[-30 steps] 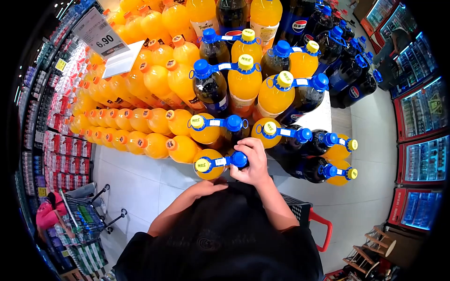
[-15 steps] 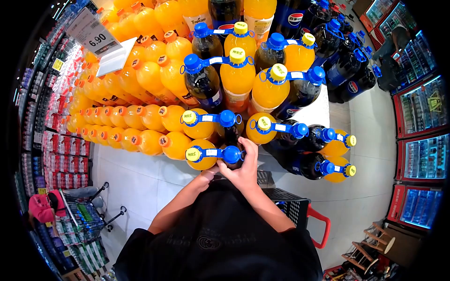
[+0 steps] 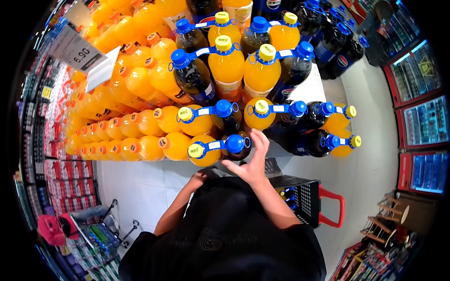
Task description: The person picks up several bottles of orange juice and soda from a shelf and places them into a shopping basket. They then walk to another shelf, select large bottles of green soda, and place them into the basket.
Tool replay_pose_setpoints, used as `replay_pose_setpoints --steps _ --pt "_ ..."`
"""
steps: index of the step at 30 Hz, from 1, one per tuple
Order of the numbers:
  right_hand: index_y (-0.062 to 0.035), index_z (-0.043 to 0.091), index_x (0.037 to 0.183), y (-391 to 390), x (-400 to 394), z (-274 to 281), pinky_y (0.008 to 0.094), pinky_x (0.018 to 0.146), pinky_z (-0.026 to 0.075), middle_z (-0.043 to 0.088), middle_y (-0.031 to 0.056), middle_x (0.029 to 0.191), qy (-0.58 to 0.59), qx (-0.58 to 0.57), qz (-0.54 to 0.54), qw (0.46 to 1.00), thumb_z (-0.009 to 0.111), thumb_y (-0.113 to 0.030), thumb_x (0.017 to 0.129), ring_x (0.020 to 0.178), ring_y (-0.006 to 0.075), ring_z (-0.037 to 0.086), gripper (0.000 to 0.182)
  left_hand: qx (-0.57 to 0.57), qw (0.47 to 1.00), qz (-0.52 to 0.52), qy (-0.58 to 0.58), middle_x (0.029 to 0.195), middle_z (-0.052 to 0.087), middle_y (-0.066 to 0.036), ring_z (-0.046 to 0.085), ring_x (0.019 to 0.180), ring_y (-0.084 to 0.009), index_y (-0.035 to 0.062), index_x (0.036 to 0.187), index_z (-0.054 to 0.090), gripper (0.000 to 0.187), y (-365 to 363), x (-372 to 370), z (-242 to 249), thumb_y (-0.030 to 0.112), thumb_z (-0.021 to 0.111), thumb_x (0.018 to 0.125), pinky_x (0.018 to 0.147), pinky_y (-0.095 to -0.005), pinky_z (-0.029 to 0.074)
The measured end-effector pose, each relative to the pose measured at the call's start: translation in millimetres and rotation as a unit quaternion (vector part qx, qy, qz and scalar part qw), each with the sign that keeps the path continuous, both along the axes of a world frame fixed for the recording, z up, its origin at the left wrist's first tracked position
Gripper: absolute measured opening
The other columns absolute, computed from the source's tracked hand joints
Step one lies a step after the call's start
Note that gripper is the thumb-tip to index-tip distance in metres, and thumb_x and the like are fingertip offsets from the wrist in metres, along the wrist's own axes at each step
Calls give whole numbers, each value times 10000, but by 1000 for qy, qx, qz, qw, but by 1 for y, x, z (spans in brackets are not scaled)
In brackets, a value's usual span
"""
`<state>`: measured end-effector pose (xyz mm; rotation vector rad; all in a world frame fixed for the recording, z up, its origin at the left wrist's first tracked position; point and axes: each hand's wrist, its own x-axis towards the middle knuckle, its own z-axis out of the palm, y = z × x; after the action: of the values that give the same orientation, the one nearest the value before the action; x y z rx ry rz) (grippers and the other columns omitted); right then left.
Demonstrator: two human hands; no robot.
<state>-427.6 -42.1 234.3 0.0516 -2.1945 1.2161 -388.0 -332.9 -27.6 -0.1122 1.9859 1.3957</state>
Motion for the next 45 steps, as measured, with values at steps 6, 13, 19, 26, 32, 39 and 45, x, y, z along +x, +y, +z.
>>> replay_pose_setpoints --steps 6,13,19,26,32,39,45 --pt "-43 435 910 -31 73 -60 354 786 395 467 152 955 -5 -11 -93 996 641 -71 732 865 255 471 274 -255 895 -357 -80 867 659 -184 640 785 -278 -6 863 663 411 -173 28 -157 385 557 789 711 -380 491" --pt "-32 607 989 -89 277 -276 392 822 452 594 182 958 -581 -81 -228 777 627 -276 785 934 314 568 318 -253 879 -400 57 986 617 -252 590 914 -407 -21 931 629 371 -197 -5 -127 296 472 819 817 -443 461" --pt "-16 629 1040 -178 390 -301 351 758 487 652 196 946 -634 -239 -307 668 563 -304 840 862 283 632 357 -251 806 -532 -58 935 617 -256 592 901 -417 -13 830 644 334 -217 -33 -171 273 477 794 768 -458 466" --pt "-20 630 1009 -238 452 -322 396 837 472 636 230 1003 -589 -346 -477 553 564 -307 788 982 343 606 368 -249 817 -520 25 708 621 -158 608 696 -271 17 746 614 250 -126 -63 -113 247 519 768 652 -388 469" --pt "-8 619 1007 -240 503 -329 402 880 462 626 240 1034 -630 -335 -459 528 568 -288 755 1018 342 595 381 -236 835 -493 56 756 644 -149 620 735 -262 8 824 617 253 -82 -66 -152 241 541 761 681 -374 477" --pt "-20 608 879 -234 631 -347 335 616 478 622 96 715 -395 -506 -497 584 539 -265 810 645 185 581 264 -318 751 -574 77 958 647 -225 615 941 -339 -4 935 641 316 -40 77 -157 247 556 761 813 -417 471" --pt "-68 566 854 -284 789 -419 297 477 406 563 35 683 -393 -507 -576 506 523 -207 794 544 132 515 157 -287 597 -718 215 1010 615 -252 581 989 -364 30 993 608 306 70 245 -81 241 456 833 830 -443 457"
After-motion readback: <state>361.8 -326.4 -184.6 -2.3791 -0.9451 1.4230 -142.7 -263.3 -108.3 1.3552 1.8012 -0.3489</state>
